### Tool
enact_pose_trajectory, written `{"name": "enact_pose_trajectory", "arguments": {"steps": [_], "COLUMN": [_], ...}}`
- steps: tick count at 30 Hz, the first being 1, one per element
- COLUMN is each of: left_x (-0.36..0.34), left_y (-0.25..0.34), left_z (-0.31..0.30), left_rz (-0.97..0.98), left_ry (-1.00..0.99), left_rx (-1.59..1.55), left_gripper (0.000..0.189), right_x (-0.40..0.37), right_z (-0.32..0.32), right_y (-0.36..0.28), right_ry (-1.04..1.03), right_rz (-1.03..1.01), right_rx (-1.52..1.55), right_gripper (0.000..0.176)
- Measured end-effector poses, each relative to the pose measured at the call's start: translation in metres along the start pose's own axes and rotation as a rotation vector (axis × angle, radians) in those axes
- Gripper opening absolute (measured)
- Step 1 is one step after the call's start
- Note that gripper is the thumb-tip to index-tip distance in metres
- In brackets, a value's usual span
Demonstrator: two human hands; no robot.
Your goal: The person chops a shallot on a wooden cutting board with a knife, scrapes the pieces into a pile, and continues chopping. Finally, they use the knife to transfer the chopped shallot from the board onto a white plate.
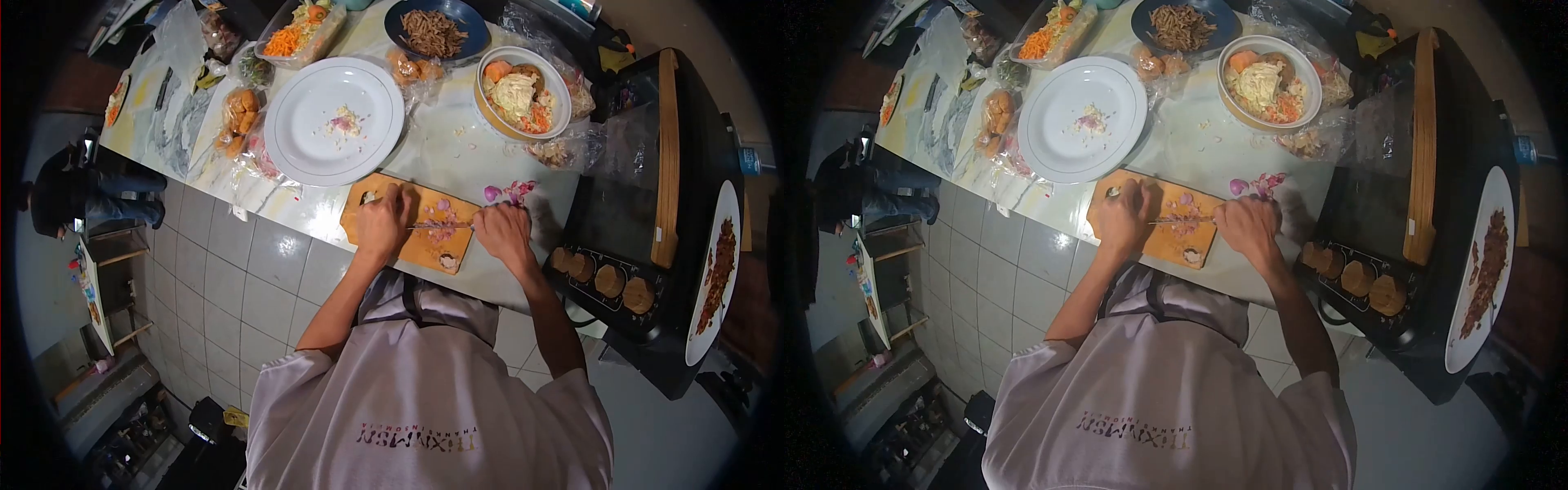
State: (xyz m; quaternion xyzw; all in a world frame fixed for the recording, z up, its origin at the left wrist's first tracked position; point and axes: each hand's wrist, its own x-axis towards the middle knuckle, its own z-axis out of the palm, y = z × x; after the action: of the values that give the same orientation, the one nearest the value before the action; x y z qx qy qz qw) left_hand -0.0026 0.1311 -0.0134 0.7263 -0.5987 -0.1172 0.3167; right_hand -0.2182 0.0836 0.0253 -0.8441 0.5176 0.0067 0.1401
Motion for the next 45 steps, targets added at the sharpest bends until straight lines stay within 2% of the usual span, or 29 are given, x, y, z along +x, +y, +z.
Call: {"name": "enact_pose_trajectory", "arguments": {"steps": [8,10,13,16,20,22,26,28,30,33,37,39,41,45], "left_x": [0.0,0.003,0.003,0.005,0.009,0.009,0.012,0.011,0.01,0.013,0.013,0.01,0.012,0.012], "left_y": [-0.002,0.005,0.0,0.0,0.008,0.004,0.014,0.006,0.004,0.01,0.005,0.002,0.009,0.002], "left_z": [0.001,0.001,0.001,0.0,-0.004,-0.003,-0.008,-0.005,-0.003,-0.007,-0.004,-0.002,-0.002,0.004], "left_rz": [-0.032,0.046,-0.047,-0.017,-0.013,-0.021,-0.009,-0.051,-0.037,-0.006,-0.069,-0.091,0.03,-0.077], "left_ry": [0.027,0.036,0.036,0.038,0.03,0.055,0.015,0.004,0.03,0.021,0.01,-0.003,0.046,0.005], "left_rx": [-0.032,0.064,-0.013,0.004,0.088,-0.04,0.093,0.029,-0.049,0.08,0.028,-0.015,0.109,0.001], "left_gripper": [0.017,0.02,0.022,0.022,0.021,0.02,0.019,0.018,0.017,0.017,0.017,0.017,0.017,0.017], "right_x": [-0.001,0.004,-0.001,0.005,0.007,0.006,0.013,0.011,0.014,0.011,0.011,0.016,0.012,0.015], "right_z": [-0.005,0.002,-0.016,-0.003,-0.007,-0.025,0.005,-0.015,-0.012,-0.004,-0.02,-0.003,0.009,-0.01], "right_y": [-0.001,0.002,-0.004,0.003,0.003,-0.006,0.011,-0.001,0.002,0.001,-0.005,0.005,0.012,0.004], "right_ry": [0.04,0.012,0.05,0.059,-0.002,0.045,0.101,0.031,0.048,0.06,0.056,0.095,0.135,0.138], "right_rz": [0.001,0.014,-0.019,0.0,0.017,-0.03,-0.047,-0.005,-0.017,-0.009,-0.02,-0.043,-0.068,-0.037], "right_rx": [-0.007,-0.012,0.001,0.012,0.012,0.001,0.034,-0.008,0.005,0.011,-0.018,-0.003,0.004,-0.007], "right_gripper": [0.038,0.038,0.038,0.037,0.037,0.038,0.038,0.038,0.038,0.038,0.038,0.038,0.038,0.037]}}
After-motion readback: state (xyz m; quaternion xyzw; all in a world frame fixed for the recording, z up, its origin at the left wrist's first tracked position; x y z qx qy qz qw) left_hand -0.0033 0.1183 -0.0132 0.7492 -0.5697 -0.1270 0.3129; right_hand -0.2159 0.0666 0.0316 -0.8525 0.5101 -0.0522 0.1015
